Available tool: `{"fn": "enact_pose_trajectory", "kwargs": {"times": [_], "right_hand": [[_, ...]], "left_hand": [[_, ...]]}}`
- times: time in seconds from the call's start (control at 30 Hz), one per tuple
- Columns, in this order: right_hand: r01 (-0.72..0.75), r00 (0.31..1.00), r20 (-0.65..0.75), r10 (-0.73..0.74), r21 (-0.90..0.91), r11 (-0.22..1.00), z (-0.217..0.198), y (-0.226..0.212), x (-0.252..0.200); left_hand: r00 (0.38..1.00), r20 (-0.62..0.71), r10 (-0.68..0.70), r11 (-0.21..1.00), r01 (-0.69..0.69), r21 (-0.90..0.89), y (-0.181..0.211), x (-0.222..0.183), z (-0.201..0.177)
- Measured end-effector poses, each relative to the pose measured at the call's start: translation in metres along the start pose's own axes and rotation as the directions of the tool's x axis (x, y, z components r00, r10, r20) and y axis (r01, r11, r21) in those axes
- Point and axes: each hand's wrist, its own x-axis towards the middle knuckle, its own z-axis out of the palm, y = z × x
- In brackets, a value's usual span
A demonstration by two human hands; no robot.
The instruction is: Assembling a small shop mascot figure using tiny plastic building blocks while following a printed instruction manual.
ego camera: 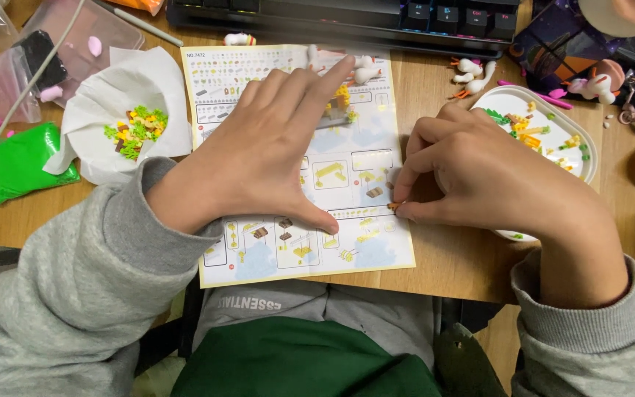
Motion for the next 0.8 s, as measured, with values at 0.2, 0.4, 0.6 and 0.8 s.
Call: {"fn": "enact_pose_trajectory", "kwargs": {"times": [0.2,0.4,0.6,0.8], "right_hand": [[-0.001,1.000,0.001,0.001,-0.002,1.000,0.000,0.000,0.000],[0.088,0.991,-0.105,-0.088,-0.002,0.996,0.001,0.004,0.000],[0.078,0.992,-0.104,-0.077,0.004,0.997,0.002,0.005,0.000],[0.031,0.994,-0.103,-0.030,0.010,0.999,0.000,0.000,0.003]], "left_hand": [[1.000,-0.002,0.007,1.000,-0.007,0.000,-0.002,0.000,0.002],[0.999,0.036,-0.020,0.999,0.021,-0.044,-0.006,0.001,0.000],[0.999,0.037,-0.024,0.999,0.026,-0.042,-0.007,0.001,0.000],[0.999,0.028,-0.019,0.998,0.021,-0.059,-0.010,0.003,0.003]]}}
